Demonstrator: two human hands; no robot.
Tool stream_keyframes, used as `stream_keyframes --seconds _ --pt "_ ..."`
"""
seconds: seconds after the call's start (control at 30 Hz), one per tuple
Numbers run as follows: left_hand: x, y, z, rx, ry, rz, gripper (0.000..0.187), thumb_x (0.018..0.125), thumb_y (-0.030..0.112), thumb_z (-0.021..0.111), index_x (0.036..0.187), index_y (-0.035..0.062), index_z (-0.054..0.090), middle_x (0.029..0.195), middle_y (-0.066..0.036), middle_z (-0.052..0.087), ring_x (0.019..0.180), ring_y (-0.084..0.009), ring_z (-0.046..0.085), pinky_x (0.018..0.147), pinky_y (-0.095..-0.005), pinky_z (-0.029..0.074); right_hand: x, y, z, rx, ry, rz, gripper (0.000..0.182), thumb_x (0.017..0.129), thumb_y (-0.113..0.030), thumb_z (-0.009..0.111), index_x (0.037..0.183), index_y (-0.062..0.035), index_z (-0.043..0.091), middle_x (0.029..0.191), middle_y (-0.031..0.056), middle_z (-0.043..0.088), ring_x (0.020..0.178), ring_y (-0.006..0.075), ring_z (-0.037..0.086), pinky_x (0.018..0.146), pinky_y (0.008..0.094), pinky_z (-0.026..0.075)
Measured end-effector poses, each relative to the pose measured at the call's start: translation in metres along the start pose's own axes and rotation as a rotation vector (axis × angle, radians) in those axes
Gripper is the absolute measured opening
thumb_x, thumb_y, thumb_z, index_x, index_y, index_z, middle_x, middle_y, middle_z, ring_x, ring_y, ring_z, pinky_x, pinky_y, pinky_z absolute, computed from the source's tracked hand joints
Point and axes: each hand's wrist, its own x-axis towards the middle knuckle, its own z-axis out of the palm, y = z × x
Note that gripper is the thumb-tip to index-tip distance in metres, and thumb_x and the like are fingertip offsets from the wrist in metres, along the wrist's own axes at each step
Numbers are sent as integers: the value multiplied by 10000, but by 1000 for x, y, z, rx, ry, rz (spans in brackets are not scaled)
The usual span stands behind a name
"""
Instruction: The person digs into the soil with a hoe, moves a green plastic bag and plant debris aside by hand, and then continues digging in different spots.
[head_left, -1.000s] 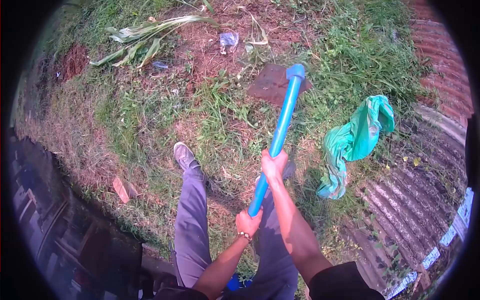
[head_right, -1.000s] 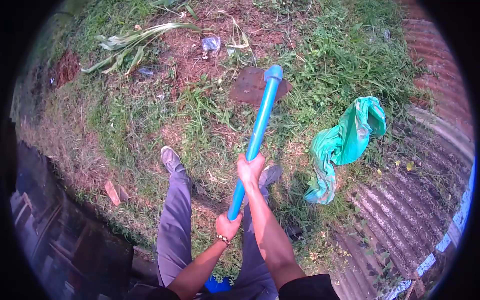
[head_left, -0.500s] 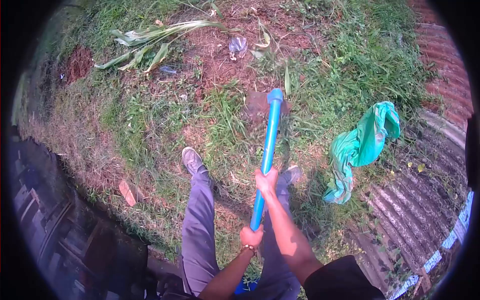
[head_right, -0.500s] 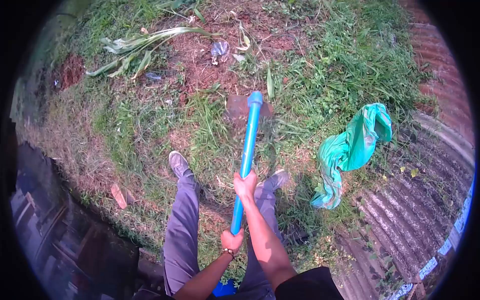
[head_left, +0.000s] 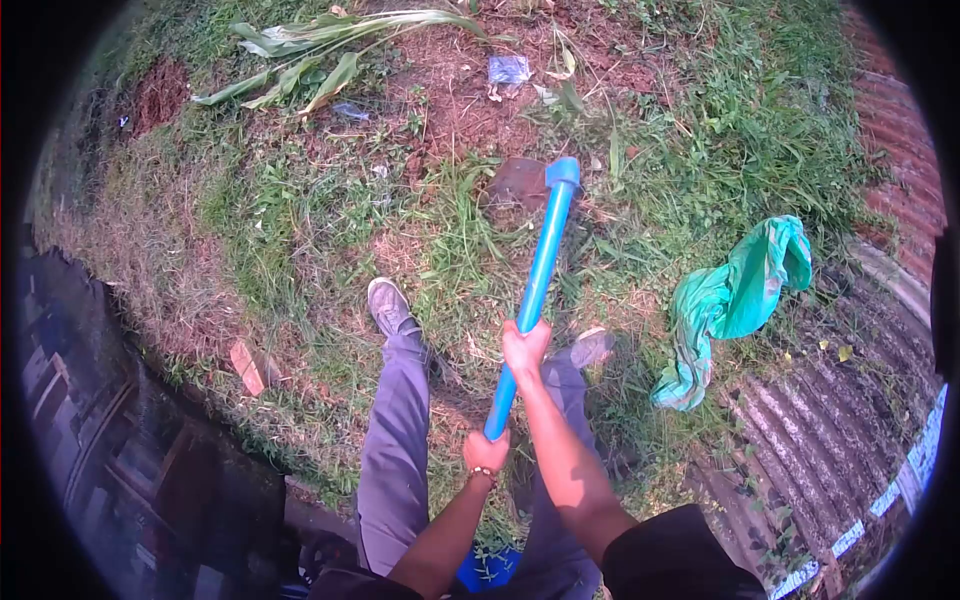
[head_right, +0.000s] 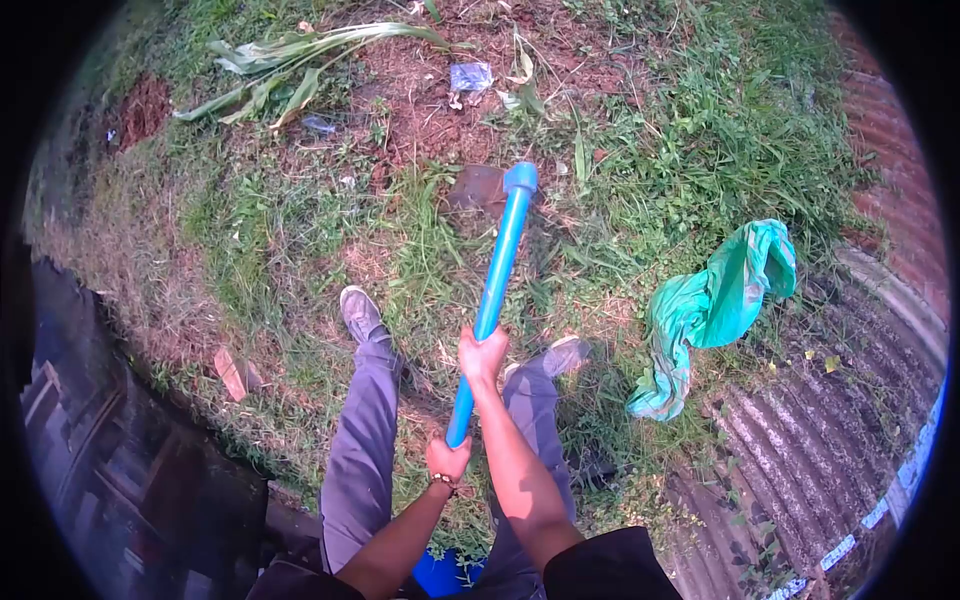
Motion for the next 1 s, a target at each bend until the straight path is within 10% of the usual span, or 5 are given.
stream_keyframes --seconds 0.23,0.43,0.6,0.73,1.0 --pt "-102 -136 -8 -31 -284 185 323 640 385 761 756 95 675 653 -165 649 649 -339 670 609 -443 528 -165 12 -99 223 14 226 179 790 97 550 828 -42 443 580 31 490 468 121 532 437 267 448" --pt "53 61 -17 -169 -86 541 362 653 342 749 748 57 547 645 -191 623 657 -397 633 604 -467 500 -25 -106 -67 442 147 -117 173 799 76 517 724 -51 425 546 12 467 443 106 477 430 266 411" --pt "-16 -54 25 -1 -126 -21 397 637 335 755 859 17 668 704 -218 654 708 -391 664 644 -464 526 -14 55 -4 -191 -1 179 216 742 -17 610 600 -64 453 530 -9 476 478 92 474 450 310 383" --pt "-125 -140 -39 90 -350 -309 289 648 287 720 859 91 696 817 -172 691 807 -346 681 746 -426 540 -194 88 -82 223 -29 406 151 778 9 594 660 -33 509 507 32 500 413 136 520 394 288 421" --pt "-73 -95 3 -43 -266 52 294 617 214 709 884 113 640 823 -169 683 794 -356 670 724 -448 527 -153 11 -110 434 -66 145 127 761 68 616 806 -15 532 611 3 524 500 97 548 447 257 441"
